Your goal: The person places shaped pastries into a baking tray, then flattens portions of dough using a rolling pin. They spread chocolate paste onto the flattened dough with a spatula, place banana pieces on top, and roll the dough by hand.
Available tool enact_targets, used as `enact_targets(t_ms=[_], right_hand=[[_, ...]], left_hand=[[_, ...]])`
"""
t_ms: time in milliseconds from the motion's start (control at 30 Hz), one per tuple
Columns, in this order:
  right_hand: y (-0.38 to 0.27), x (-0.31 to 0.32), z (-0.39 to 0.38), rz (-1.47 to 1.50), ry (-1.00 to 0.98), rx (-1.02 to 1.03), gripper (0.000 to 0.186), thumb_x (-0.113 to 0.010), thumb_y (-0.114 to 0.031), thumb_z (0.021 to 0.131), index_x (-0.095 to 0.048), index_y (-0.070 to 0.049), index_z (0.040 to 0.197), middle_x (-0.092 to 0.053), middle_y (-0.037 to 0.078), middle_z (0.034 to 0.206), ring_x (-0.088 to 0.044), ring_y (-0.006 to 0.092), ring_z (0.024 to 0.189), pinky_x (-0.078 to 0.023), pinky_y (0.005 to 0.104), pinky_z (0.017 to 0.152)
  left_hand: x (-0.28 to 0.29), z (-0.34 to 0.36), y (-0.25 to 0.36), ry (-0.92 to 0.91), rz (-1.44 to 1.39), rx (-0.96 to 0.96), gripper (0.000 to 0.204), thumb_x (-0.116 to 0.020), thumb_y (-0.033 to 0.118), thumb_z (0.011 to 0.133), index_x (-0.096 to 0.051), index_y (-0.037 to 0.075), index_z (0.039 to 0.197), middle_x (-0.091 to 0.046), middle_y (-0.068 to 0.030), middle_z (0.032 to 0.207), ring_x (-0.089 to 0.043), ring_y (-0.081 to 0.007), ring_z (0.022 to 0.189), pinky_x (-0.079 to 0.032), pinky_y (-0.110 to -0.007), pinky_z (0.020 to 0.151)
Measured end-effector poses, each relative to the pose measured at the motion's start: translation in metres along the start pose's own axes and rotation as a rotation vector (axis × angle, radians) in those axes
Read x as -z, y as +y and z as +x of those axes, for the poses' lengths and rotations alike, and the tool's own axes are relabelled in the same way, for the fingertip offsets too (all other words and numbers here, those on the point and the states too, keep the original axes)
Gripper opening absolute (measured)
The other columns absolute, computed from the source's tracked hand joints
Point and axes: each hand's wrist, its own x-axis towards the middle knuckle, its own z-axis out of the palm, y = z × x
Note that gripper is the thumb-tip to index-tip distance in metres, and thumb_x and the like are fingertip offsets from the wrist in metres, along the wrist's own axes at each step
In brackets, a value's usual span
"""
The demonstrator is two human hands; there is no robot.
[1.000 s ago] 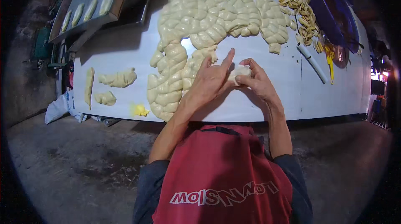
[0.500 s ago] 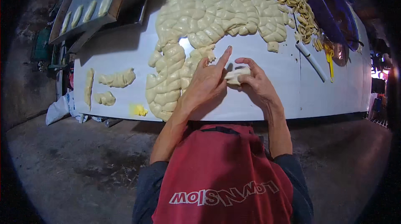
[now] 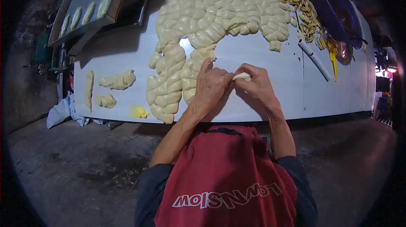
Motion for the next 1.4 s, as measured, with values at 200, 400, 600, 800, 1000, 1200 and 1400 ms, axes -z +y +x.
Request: enact_targets(t_ms=[200,400,600,800,1000,1200,1400], right_hand=[[-0.011,0.011,-0.009,0.624,-0.147,-0.223,0.019,-0.073,-0.006,0.074,-0.066,-0.004,0.091,-0.062,0.0,0.079,-0.057,0.0085,0.069,-0.044,0.0232,0.061],[-0.011,0.032,-0.036,0.619,-0.084,-0.205,0.028,-0.076,-0.008,0.061,-0.06,-0.004,0.084,-0.064,0.008,0.079,-0.06,0.015,0.069,-0.049,0.0272,0.063],[-0.028,0.048,-0.055,0.746,-0.027,-0.18,0.034,-0.075,-0.012,0.08,-0.065,0.003,0.109,-0.066,0.014,0.097,-0.064,0.0202,0.075,-0.053,0.031,0.063],[0.015,0.01,-0.044,0.398,0.077,-0.234,0.024,-0.063,-0.017,0.099,-0.063,0.0,0.117,-0.066,0.008,0.101,-0.067,0.0122,0.082,-0.053,0.0242,0.063],[0.027,-0.015,-0.043,0.292,0.348,-0.377,0.029,-0.07,-0.027,0.096,-0.063,-0.004,0.113,-0.068,0.009,0.105,-0.07,0.0164,0.078,-0.054,0.0272,0.063],[0.024,-0.011,-0.05,-0.546,0.611,0.05,0.053,-0.071,-0.037,0.093,-0.061,-0.004,0.134,-0.061,0.015,0.129,-0.065,0.0329,0.112,-0.052,0.0434,0.091],[0.074,-0.005,-0.077,-0.814,0.152,0.25,0.097,-0.043,-0.074,0.092,-0.037,0.0,0.154,-0.037,0.02,0.161,-0.031,0.0328,0.152,-0.011,0.063,0.123]], left_hand=[[-0.004,-0.004,0.002,0.118,-0.054,-0.037,0.036,-0.067,0.007,0.083,-0.073,0.018,0.117,-0.075,-0.0006,0.113,-0.065,-0.0249,0.12,-0.025,-0.064,0.119],[-0.01,0.003,-0.005,0.018,0.186,0.049,0.034,-0.067,0.017,0.089,-0.069,0.016,0.122,-0.053,-0.0158,0.148,-0.039,-0.0387,0.144,-0.016,-0.075,0.116],[-0.008,0.007,-0.033,0.003,0.122,0.088,0.048,-0.062,0.026,0.095,-0.058,0.013,0.14,-0.038,-0.0215,0.158,-0.026,-0.045,0.151,-0.012,-0.081,0.111],[0.03,0.024,-0.039,-0.156,-0.318,0.202,0.062,-0.061,0.027,0.094,-0.043,0.003,0.148,-0.045,-0.0242,0.152,-0.029,-0.0502,0.148,-0.009,-0.076,0.114],[0.036,0.019,-0.02,0.033,-0.125,0.137,0.06,-0.067,0.027,0.093,-0.049,0.005,0.146,-0.051,-0.0193,0.149,-0.039,-0.0461,0.143,-0.011,-0.076,0.114],[0.017,-0.006,0.015,-0.203,-0.153,-0.138,0.056,-0.069,0.03,0.092,-0.056,0.009,0.141,-0.056,-0.014,0.146,-0.047,-0.0326,0.141,-0.019,-0.071,0.116],[-0.035,-0.013,0.045,-0.316,0.06,-0.254,0.068,-0.066,0.04,0.092,-0.048,0.006,0.148,-0.045,-0.012,0.157,-0.038,-0.0323,0.148,-0.019,-0.074,0.115]])
